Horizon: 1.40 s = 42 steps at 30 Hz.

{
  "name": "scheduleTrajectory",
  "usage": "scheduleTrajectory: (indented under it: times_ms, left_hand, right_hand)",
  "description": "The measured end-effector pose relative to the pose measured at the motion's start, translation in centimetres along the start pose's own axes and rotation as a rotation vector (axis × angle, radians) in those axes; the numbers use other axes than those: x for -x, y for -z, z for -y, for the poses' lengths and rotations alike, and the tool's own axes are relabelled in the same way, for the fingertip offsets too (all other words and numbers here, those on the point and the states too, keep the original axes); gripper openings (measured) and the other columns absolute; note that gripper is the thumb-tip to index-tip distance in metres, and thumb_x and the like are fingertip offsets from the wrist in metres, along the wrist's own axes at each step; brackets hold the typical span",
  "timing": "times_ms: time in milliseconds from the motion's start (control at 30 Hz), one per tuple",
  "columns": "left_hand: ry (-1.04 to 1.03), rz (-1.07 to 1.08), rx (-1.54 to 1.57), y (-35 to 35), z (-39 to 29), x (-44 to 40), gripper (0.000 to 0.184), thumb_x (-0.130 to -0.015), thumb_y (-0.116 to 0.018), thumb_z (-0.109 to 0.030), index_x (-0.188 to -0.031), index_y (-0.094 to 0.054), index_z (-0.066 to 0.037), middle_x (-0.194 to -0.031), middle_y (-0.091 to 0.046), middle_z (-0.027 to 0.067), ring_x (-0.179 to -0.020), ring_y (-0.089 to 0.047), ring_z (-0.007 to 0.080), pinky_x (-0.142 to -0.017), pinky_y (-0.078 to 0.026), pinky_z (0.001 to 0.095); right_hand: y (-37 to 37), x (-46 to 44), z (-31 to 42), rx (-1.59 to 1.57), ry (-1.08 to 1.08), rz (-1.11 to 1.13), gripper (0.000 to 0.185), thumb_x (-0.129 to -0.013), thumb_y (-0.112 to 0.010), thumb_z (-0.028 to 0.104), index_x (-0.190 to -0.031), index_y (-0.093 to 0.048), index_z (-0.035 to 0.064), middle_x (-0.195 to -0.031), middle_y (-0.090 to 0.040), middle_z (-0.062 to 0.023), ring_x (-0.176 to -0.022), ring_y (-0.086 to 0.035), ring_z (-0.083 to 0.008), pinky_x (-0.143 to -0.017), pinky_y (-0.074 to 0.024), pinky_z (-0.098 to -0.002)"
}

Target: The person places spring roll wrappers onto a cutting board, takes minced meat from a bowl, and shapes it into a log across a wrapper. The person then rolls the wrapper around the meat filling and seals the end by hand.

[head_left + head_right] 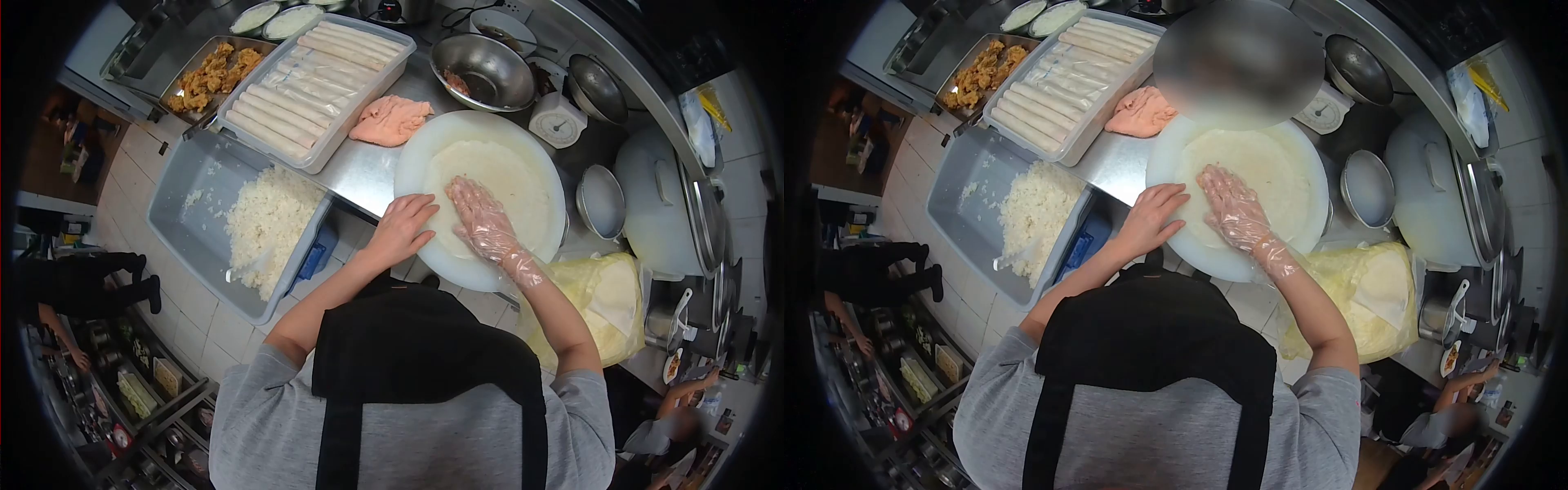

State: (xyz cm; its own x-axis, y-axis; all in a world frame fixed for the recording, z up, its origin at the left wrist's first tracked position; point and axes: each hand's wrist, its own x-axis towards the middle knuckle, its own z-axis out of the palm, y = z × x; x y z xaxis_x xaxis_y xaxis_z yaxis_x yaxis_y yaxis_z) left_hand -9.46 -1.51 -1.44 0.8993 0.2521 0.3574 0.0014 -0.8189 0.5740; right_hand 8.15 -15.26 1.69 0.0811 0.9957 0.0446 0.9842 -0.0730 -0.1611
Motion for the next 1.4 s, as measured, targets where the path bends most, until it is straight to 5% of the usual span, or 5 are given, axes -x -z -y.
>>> scheduleTrajectory:
  times_ms: [67, 167, 367, 967, 1400]
  left_hand:
    - [-0.008, 0.000, -0.008, 0.0, 0.1, 0.0, 0.046, -0.075, -0.067, -0.017, -0.117, -0.055, -0.003, -0.129, -0.049, 0.0116, -0.120, -0.043, 0.0297, -0.099, -0.035, 0.0408]
    - [-0.009, 0.012, -0.013, 0.0, 0.3, 0.0, 0.047, -0.076, -0.067, -0.018, -0.118, -0.054, -0.004, -0.130, -0.048, 0.0112, -0.120, -0.043, 0.0298, -0.099, -0.035, 0.0409]
    - [-0.016, 0.005, -0.015, -0.1, 0.3, 0.0, 0.047, -0.076, -0.067, -0.019, -0.118, -0.054, -0.004, -0.129, -0.048, 0.0115, -0.120, -0.043, 0.0300, -0.099, -0.035, 0.0412]
    - [-0.027, 0.010, 0.006, -0.2, 0.7, 0.3, 0.046, -0.078, -0.066, -0.020, -0.120, -0.054, -0.004, -0.130, -0.048, 0.0118, -0.122, -0.043, 0.0302, -0.101, -0.035, 0.0410]
    - [-0.058, -0.011, -0.004, 1.4, 4.0, -4.4, 0.069, -0.071, -0.072, -0.030, -0.130, -0.045, -0.005, -0.128, -0.050, 0.0122, -0.122, -0.042, 0.0292, -0.101, -0.032, 0.0411]
  right_hand:
    - [0.2, 0.2, 0.4, -0.004, -0.013, 0.033, 0.071, -0.080, -0.064, 0.022, -0.141, -0.033, 0.0024, -0.146, -0.031, -0.0173, -0.134, -0.032, -0.0345, -0.112, -0.0256, -0.0407]
    - [-1.4, 0.4, -2.6, -0.986, -0.202, -0.117, 0.058, -0.079, -0.065, 0.023, -0.131, -0.047, 0.0027, -0.131, -0.048, -0.0189, -0.124, -0.043, -0.0360, -0.105, -0.0333, -0.0413]
    - [-0.5, 0.1, -1.2, -0.169, -0.358, -0.297, 0.043, -0.070, -0.072, 0.023, -0.107, -0.062, 0.0025, -0.094, -0.058, -0.0127, -0.090, -0.054, -0.0308, -0.082, -0.0429, -0.0414]
    - [-1.9, -4.1, 0.8, -0.036, -0.420, -0.404, 0.024, -0.075, -0.067, 0.026, -0.092, -0.069, 0.0078, -0.084, -0.060, -0.0099, -0.083, -0.058, -0.0282, -0.075, -0.0455, -0.0431]
    - [-1.1, -0.2, 2.3, 0.135, -0.198, -0.101, 0.078, -0.077, -0.068, 0.031, -0.139, -0.033, -0.0021, -0.143, -0.036, -0.0197, -0.132, -0.035, -0.0332, -0.107, -0.0300, -0.0433]
